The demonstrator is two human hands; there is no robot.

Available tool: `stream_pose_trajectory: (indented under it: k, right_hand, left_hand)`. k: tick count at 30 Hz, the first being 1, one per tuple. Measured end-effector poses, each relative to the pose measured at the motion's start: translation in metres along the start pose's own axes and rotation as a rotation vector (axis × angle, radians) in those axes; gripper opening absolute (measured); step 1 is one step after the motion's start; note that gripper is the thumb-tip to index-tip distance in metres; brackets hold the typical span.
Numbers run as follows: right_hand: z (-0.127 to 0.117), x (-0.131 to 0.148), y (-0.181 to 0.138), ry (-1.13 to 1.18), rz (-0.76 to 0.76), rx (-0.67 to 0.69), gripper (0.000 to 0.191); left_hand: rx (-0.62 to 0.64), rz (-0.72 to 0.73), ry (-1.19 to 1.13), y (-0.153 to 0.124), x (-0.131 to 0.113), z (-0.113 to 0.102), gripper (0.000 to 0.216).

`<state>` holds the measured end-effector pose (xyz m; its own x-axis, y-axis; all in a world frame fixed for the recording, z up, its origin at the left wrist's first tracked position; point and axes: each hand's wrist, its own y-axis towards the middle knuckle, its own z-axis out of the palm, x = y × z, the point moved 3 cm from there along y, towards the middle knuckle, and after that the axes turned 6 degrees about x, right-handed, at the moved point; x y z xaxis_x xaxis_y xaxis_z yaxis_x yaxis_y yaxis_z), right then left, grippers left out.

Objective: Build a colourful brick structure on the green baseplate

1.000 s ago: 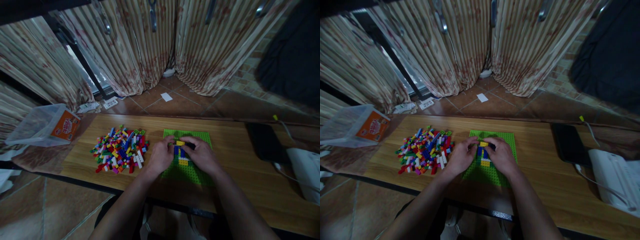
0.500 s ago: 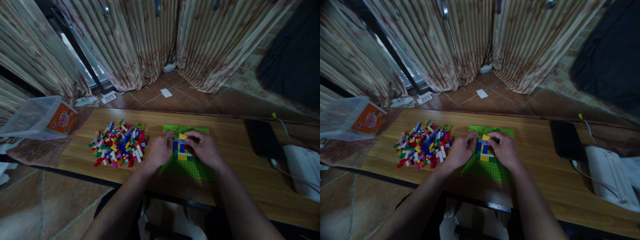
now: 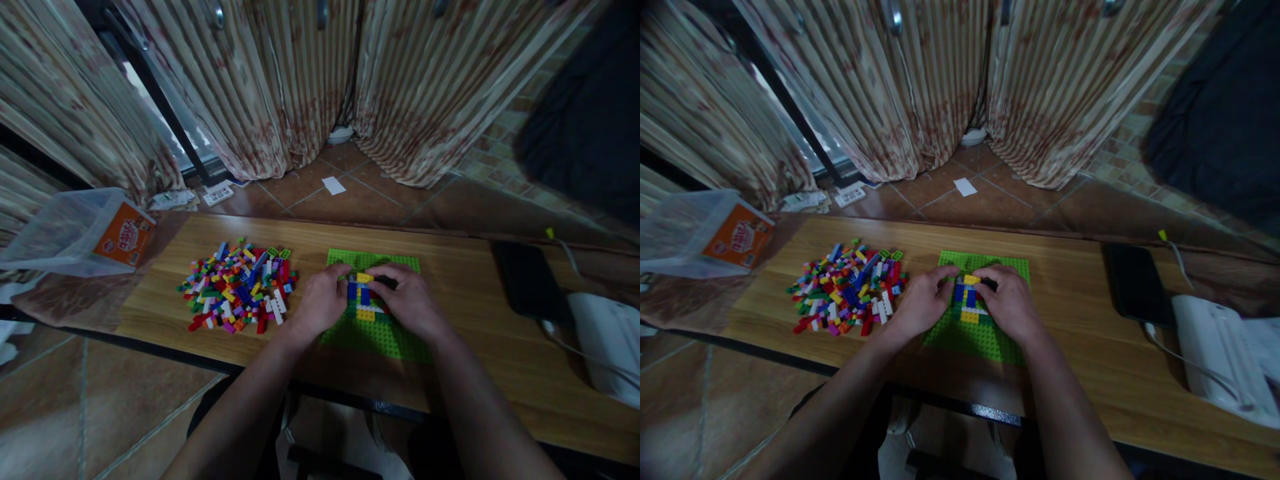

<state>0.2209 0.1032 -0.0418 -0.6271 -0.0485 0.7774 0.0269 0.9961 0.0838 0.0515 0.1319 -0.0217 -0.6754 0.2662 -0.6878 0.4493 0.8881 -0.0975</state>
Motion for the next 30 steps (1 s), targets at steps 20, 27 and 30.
stream_pose_trajectory:
  k: [20,27,30]
  right_hand:
    - [-0.001,0.000,0.000,-0.056,-0.027,-0.005,0.014]
    - [0.000,-0.001,0.001,-0.031,-0.010,0.002,0.014]
    - [0.000,-0.001,0.001,-0.022,-0.004,0.000,0.014]
  left_hand:
    - [-0.003,0.163,0.017,0.001,0.007,0.008,0.040]
    - [0.035,0.269,0.128,-0.004,0.002,0.011,0.040]
    - [0.044,0.258,0.201,-0.004,0.003,0.014,0.041]
